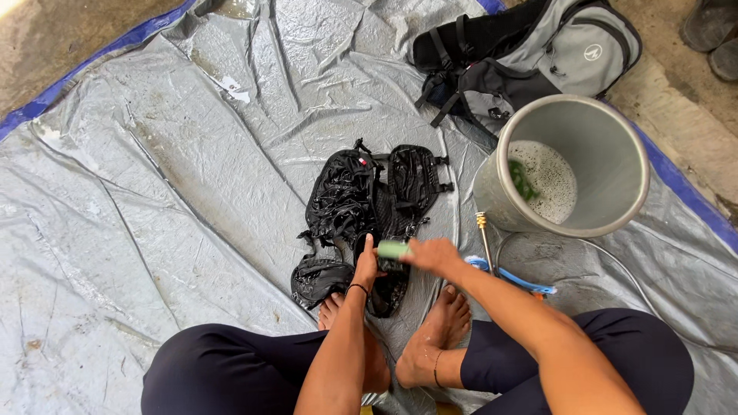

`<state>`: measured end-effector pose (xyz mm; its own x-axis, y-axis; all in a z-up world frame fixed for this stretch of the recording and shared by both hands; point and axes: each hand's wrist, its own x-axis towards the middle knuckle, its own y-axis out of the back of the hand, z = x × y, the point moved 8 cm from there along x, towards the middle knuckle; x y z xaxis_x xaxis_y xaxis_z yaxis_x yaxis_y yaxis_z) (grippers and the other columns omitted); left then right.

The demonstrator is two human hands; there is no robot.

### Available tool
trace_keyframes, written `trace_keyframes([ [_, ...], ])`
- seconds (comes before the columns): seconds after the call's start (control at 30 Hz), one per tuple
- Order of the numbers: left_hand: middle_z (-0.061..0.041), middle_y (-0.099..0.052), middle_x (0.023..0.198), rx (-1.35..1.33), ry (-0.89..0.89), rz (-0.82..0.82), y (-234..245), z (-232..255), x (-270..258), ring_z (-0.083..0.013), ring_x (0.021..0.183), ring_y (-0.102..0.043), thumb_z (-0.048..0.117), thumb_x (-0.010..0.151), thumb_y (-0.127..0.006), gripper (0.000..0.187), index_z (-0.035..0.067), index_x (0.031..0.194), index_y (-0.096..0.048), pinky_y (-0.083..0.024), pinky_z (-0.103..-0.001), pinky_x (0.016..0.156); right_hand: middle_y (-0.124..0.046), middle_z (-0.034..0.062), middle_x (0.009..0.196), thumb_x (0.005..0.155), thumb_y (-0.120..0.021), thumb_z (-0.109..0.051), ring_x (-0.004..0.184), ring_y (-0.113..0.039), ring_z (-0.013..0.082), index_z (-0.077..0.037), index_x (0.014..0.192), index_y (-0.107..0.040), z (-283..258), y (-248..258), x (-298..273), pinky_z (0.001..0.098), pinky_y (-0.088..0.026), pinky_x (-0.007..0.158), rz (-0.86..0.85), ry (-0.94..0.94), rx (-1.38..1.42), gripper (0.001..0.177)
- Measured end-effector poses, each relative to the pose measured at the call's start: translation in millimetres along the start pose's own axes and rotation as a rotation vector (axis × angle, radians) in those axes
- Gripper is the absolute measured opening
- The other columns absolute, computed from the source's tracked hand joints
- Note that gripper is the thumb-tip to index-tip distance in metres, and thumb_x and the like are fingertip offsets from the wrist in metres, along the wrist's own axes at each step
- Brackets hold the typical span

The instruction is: The person cleans a black mesh backpack using a green scrub brush and soapy water from a bucket, scrubbing the various panels and straps by hand.

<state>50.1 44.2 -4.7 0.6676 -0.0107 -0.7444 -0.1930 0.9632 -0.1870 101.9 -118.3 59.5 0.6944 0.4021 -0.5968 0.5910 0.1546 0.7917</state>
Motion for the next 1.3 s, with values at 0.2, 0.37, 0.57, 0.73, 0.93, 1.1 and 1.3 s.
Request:
trace_keyframes([
  [0.2, -0.001, -0.067, 0.074, 0.458, -0.25, 0.067, 5, -42, 65, -0.0205, 0.072, -0.068, 0.051, 0.105, -0.07, 0.04, 0.016, 0.086, -0.075, -0.055, -0.037, 0.069, -0.079, 0.0284, 0.101, 0.11, -0.027, -0.07, 0.105, -0.078, 0.0479, -0.006, 0.119, -0.06, 36, 39, -6, 0.0612, -0.059, 0.091, 0.191, -0.243, 0.201, 0.073],
  [0.37, -0.006, -0.066, 0.071, 0.595, -0.25, 0.144, 5, -22, 42, -0.0253, 0.073, -0.065, 0.039, 0.107, -0.061, 0.036, 0.013, 0.082, -0.063, -0.052, -0.042, 0.07, -0.077, 0.0283, 0.093, 0.108, -0.04, -0.061, 0.094, -0.079, 0.0478, -0.007, 0.112, -0.06, -12, -8, -6, 0.0621, -0.061, 0.082, 0.231, -0.029, 0.153, 0.058],
  [0.57, -0.02, -0.079, 0.1, 0.597, -0.242, 0.161, 8, -25, 34, -0.0432, 0.108, -0.075, 0.039, 0.108, -0.061, 0.031, 0.011, 0.107, -0.074, -0.059, -0.052, 0.087, -0.082, 0.0223, 0.108, 0.107, -0.026, -0.076, 0.11, -0.079, 0.0416, -0.01, 0.112, -0.071, 84, 27, 17, 0.0573, -0.059, 0.095, 0.182, -0.367, 0.15, 0.08],
  [0.73, -0.025, -0.077, 0.097, 0.559, -0.359, 0.194, -4, 5, -18, -0.049, 0.106, -0.073, 0.039, 0.105, -0.065, 0.034, 0.006, 0.103, -0.074, -0.057, -0.057, 0.086, -0.08, 0.0249, 0.101, 0.108, -0.033, -0.071, 0.105, -0.079, 0.0446, -0.005, 0.104, -0.076, 68, 30, 14, 0.058, -0.06, 0.086, 0.298, -0.396, 0.392, 0.079],
  [0.93, -0.027, -0.028, 0.152, 0.921, -0.785, 0.413, -23, -4, -97, -0.0563, 0.131, -0.057, 0.051, 0.085, -0.087, 0.109, 0.005, 0.158, -0.02, -0.062, -0.061, 0.104, -0.074, 0.0291, 0.133, 0.072, -0.079, -0.086, 0.13, -0.069, 0.043, 0.008, 0.131, -0.075, 5, -58, -2, 0.0524, -0.057, 0.104, 0.217, -0.663, 1.089, 0.111],
  [1.1, -0.019, -0.047, 0.137, 1.367, -0.78, 0.374, -28, -57, -62, -0.0414, 0.132, -0.049, 0.055, 0.088, -0.083, 0.105, 0.004, 0.155, -0.02, -0.042, -0.053, 0.113, -0.069, 0.0354, 0.137, 0.096, -0.078, -0.056, 0.132, -0.066, 0.0479, 0.011, 0.143, -0.064, -4, -61, -9, 0.06, -0.054, 0.105, 0.465, -0.682, 1.496, 0.084],
  [1.3, -0.02, -0.055, 0.124, 1.404, -0.552, 0.558, -19, -25, -41, -0.0349, 0.098, -0.065, -0.001, 0.082, -0.063, 0.089, -0.013, 0.162, -0.024, -0.054, -0.04, 0.081, -0.078, 0.0313, 0.11, 0.093, -0.076, -0.054, 0.117, -0.074, 0.0439, 0.005, 0.109, -0.078, 36, 14, -7, 0.0539, -0.06, 0.096, 0.671, -0.76, 1.268, 0.061],
])
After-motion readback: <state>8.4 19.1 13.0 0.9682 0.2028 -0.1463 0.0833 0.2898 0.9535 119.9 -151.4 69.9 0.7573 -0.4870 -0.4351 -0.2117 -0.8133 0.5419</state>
